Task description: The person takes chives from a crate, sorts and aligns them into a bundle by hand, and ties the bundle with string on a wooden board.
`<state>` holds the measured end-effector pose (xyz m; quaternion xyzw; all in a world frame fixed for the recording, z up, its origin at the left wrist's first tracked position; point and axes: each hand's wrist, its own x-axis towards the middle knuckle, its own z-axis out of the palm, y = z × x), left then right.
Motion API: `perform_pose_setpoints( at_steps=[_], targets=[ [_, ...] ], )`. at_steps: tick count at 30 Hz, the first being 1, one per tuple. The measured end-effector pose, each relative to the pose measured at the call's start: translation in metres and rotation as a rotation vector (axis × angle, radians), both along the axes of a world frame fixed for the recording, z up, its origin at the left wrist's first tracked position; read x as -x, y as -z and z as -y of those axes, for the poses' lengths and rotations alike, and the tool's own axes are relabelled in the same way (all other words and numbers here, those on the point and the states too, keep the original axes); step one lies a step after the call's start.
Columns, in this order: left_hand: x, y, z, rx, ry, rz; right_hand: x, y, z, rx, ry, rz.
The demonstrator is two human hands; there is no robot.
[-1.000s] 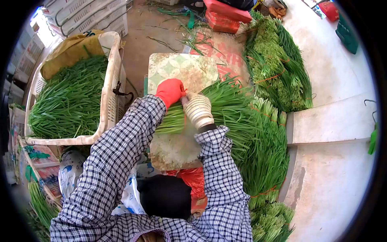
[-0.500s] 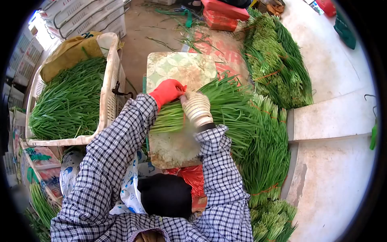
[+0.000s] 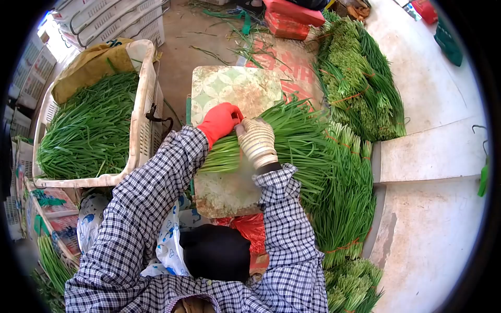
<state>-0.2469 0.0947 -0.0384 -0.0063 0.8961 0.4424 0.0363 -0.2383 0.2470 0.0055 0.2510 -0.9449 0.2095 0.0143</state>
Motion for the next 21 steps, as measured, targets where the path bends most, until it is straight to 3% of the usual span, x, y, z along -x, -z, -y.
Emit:
perform_pose_setpoints(
  at_steps=[2, 3, 5, 6, 8, 11, 15, 17, 21],
  targets=[
    [-0.002, 0.003, 0.0, 0.03, -0.03, -0.302, -0.001, 0.002, 0.0, 0.006, -0.005, -0.018],
    [-0.002, 0.004, 0.001, 0.03, -0.03, -0.3, 0.0, 0.003, -0.001, 0.002, -0.005, -0.031],
    [0.001, 0.002, 0.004, -0.529, 0.003, 0.048, -0.001, 0.003, -0.002, 0.0, -0.004, -0.046],
    [0.0, -0.001, 0.006, -0.526, 0.004, 0.049, -0.001, 0.002, -0.002, 0.013, -0.01, -0.038],
    [-0.002, -0.004, 0.01, -0.763, 0.004, 0.203, -0.002, 0.002, -0.002, 0.029, -0.015, -0.027],
    [-0.012, -0.001, 0.013, -0.822, 0.072, 0.061, -0.002, -0.001, -0.001, 0.039, -0.008, -0.014],
    [-0.011, 0.003, 0.013, -0.886, 0.067, 0.089, 0.0, 0.002, -0.001, 0.01, 0.009, 0.028],
    [-0.008, -0.002, 0.011, -0.55, 0.014, 0.104, 0.002, 0.0, 0.001, -0.003, 0.008, 0.032],
    [-0.007, -0.004, 0.012, -0.583, 0.02, 0.132, 0.0, -0.006, 0.002, -0.036, 0.033, 0.108]
  ],
)
